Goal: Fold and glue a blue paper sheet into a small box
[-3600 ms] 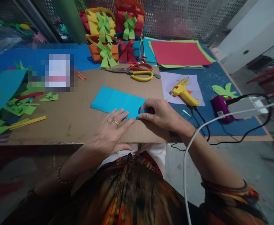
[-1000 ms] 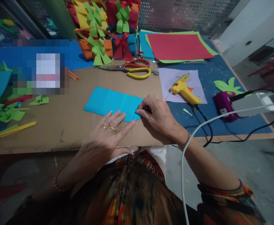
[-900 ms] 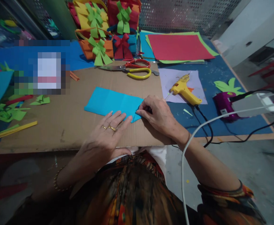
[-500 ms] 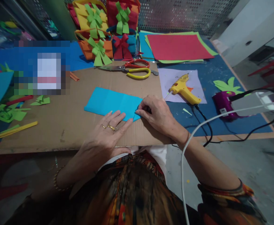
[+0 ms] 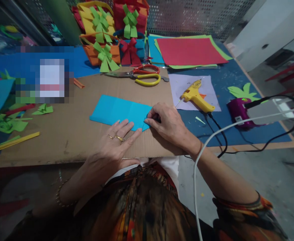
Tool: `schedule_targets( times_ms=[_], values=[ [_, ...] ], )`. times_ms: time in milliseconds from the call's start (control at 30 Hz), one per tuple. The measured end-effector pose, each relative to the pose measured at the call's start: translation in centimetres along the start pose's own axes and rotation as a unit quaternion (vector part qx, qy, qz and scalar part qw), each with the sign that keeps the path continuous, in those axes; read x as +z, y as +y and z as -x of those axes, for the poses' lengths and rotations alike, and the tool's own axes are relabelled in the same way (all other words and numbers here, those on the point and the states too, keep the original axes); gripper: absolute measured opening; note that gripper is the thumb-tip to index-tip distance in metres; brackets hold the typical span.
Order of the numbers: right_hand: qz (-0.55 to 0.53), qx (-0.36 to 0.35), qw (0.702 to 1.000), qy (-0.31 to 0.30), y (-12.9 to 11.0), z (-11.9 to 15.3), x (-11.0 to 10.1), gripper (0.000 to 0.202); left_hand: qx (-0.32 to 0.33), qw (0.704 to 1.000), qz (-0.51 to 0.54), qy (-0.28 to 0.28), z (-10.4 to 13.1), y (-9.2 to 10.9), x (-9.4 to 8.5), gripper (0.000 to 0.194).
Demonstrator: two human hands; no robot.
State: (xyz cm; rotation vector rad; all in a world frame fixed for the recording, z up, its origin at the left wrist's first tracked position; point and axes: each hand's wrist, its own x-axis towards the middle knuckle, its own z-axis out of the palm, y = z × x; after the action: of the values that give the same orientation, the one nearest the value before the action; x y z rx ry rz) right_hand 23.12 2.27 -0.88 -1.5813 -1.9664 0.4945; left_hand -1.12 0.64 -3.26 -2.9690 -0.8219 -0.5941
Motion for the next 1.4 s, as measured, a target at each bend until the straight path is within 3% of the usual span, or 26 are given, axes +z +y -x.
schedule_targets(
  times_ms=[300, 667, 1200, 1400],
  values=[
    [0.009, 0.005, 1.0, 0.003, -0.08, 0.07, 0.11, 0.011, 0.004, 1.0, -0.001, 0.002, -0.03, -0.02, 0.05, 0.092],
    [0.006, 0.009, 1.0, -0.007, -0.11, -0.14, -0.01, 0.011, 0.02, 0.999, -0.048, 0.001, -0.47, 0.19, -0.32, 0.107],
    [0.016, 0.0, 1.0, 0.001, 0.05, -0.05, 0.18, 0.011, -0.005, 0.999, -0.045, -0.019, -0.42, 0.56, -0.36, 0.1],
    [0.021, -0.012, 1.0, 0.005, 0.16, 0.0, 0.29, 0.011, -0.005, 0.998, -0.062, -0.009, -0.54, 0.69, -0.01, 0.087]
  ],
)
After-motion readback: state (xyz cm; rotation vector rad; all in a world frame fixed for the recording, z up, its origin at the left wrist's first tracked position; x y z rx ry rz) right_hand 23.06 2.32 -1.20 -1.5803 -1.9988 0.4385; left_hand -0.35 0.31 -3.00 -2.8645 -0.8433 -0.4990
